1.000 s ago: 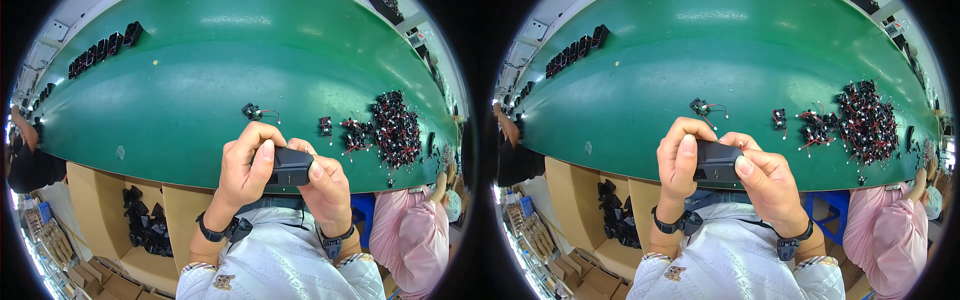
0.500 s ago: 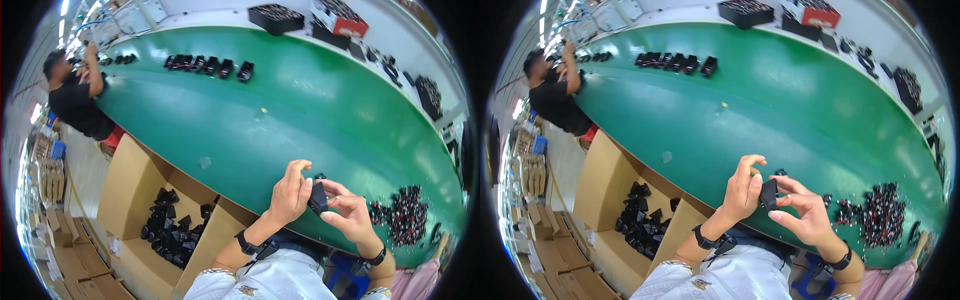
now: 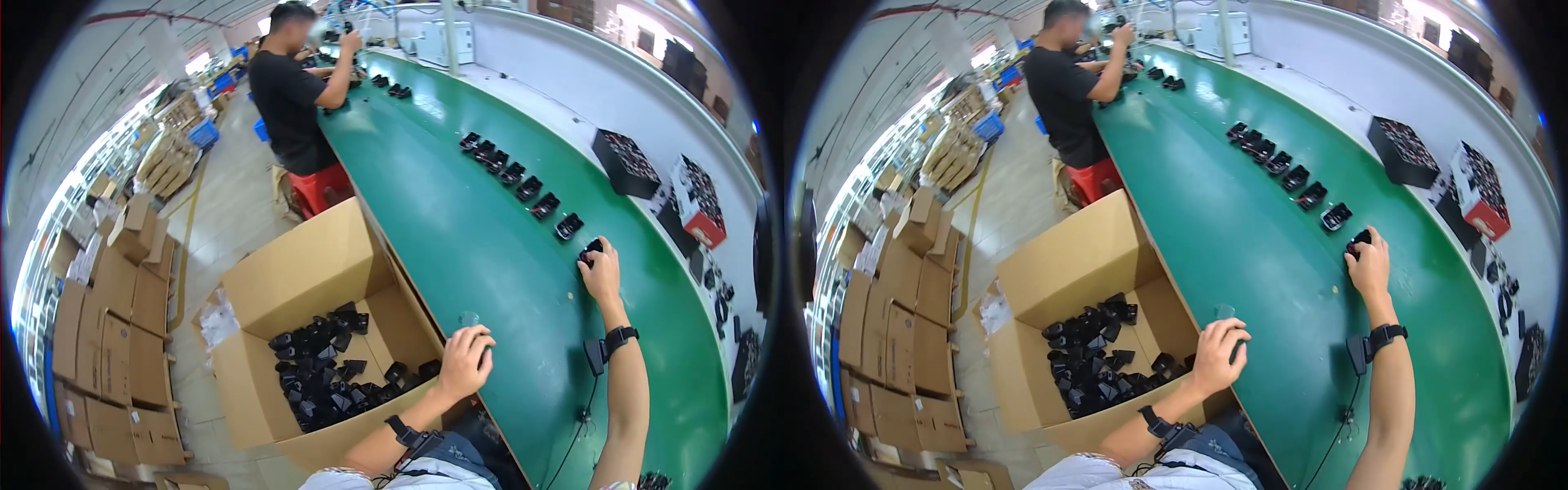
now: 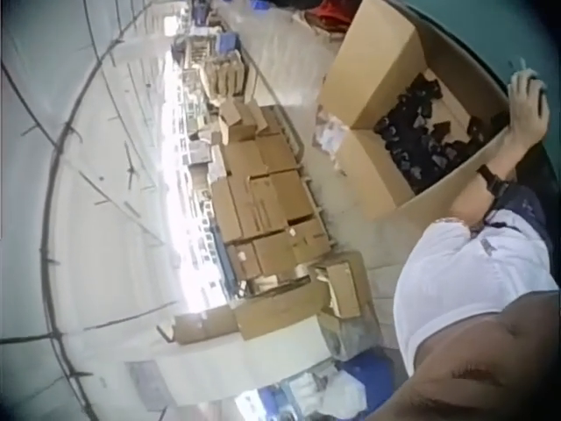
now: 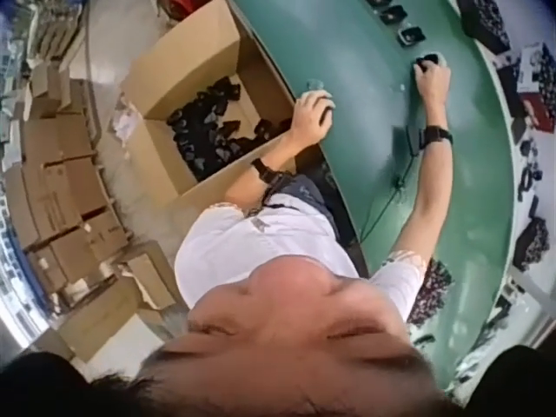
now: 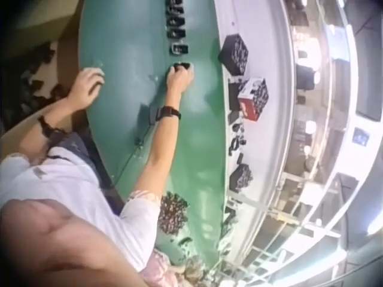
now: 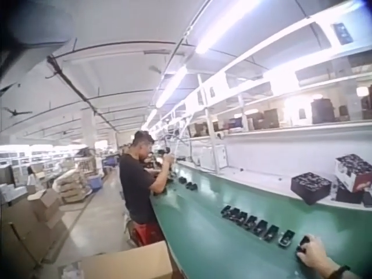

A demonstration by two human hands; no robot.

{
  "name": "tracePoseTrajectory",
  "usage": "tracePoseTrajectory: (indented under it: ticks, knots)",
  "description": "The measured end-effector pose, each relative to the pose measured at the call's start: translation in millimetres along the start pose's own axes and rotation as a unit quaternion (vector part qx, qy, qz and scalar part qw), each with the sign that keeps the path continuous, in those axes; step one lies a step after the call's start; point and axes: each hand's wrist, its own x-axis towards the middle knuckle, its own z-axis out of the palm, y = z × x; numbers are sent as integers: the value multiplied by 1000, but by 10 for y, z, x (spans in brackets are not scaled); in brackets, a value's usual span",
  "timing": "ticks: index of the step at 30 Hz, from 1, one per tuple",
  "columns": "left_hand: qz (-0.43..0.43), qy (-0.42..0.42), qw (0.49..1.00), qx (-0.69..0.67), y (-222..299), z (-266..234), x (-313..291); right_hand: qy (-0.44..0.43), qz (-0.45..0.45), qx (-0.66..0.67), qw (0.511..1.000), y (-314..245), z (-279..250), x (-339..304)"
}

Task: The person picks up a circuit board and a plastic housing, fits the board into the housing, and snaps a cover onto the assembly. They then place the completed unit on the table and reach into a box to retrieve more housings to repeat the process.

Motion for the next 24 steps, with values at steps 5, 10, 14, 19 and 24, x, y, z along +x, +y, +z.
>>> tracePoseTrajectory:
  ticks: [5,10,14,19,24]
  knots:
    - [-11,12,1000,-8,-65,14,-2,33,-8,10,999,-10,194,87]
    - [13,20,1000,-11,-61,-9,-7,28,-60,-52,996,46,61,-36]
    - [1,34,997,-67,-174,-151,-21,-12,-99,-18,995,0,-303,-313]
    - [-119,106,987,30,-1155,-769,-20,-165,-154,39,973,187,-1405,-1564]
    - [-377,-138,862,309,-3100,-1236,-979,-174,-58,14,983,-182,-1849,-2645]
